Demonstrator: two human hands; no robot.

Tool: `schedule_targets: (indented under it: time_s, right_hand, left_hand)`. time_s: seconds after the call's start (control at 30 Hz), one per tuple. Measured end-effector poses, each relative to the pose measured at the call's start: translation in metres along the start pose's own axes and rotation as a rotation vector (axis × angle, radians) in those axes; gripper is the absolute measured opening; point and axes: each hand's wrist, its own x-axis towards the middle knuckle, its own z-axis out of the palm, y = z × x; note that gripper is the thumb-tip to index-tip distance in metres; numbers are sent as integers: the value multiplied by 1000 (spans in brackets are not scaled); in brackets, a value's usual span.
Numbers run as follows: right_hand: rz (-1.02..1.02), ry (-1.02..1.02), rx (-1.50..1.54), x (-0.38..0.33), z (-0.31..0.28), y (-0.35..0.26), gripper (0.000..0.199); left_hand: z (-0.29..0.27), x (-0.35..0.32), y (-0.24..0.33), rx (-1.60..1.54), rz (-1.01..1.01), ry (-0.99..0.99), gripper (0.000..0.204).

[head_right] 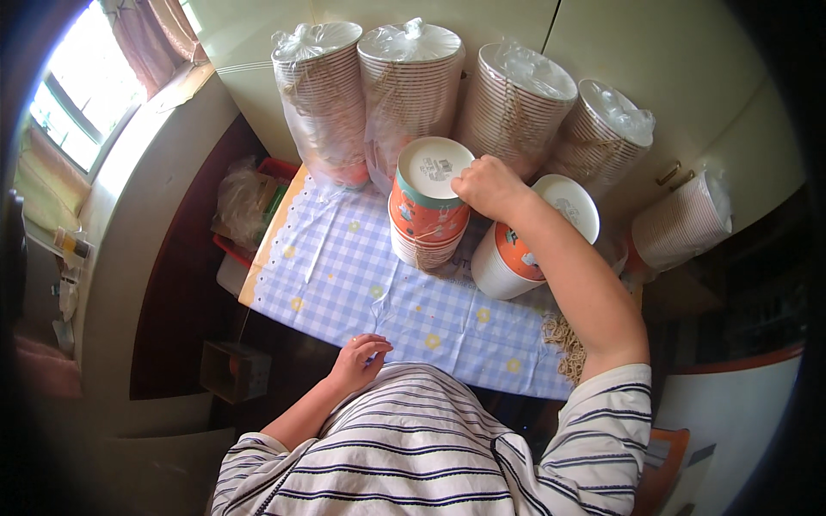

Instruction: Portioning dry noodles and placing them into paper buckets.

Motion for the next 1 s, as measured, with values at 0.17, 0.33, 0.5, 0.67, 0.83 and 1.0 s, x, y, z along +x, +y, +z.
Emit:
schedule_targets:
  time_s: [0.17, 0.33, 0.5, 0.67, 0.83, 1.0]
  right_hand:
    - [-8, -15, -3, 0, 4, -1, 8]
    - [-10, 9, 4, -2, 6, 0, 8]
    - [-7, 9, 13, -3, 8, -2, 8]
    - [-4, 13, -8, -4, 13, -5, 5]
    - [20, 6, -33, -9, 12, -7, 4]
    - [132, 75, -75, -20, -5, -17, 2]
  left_hand:
    - [-1, -1, -1, -6, -25, -11, 17]
    - [0, 0, -1, 3, -10, -8, 17]
    - [0, 1, -1, 10, 3, -9, 17]
    - [1, 3, 1, 12, 6, -20, 16]
    - [4, 5, -2, 7, 25, -50, 17]
    - [3, 6, 1, 28, -3, -73, 16]
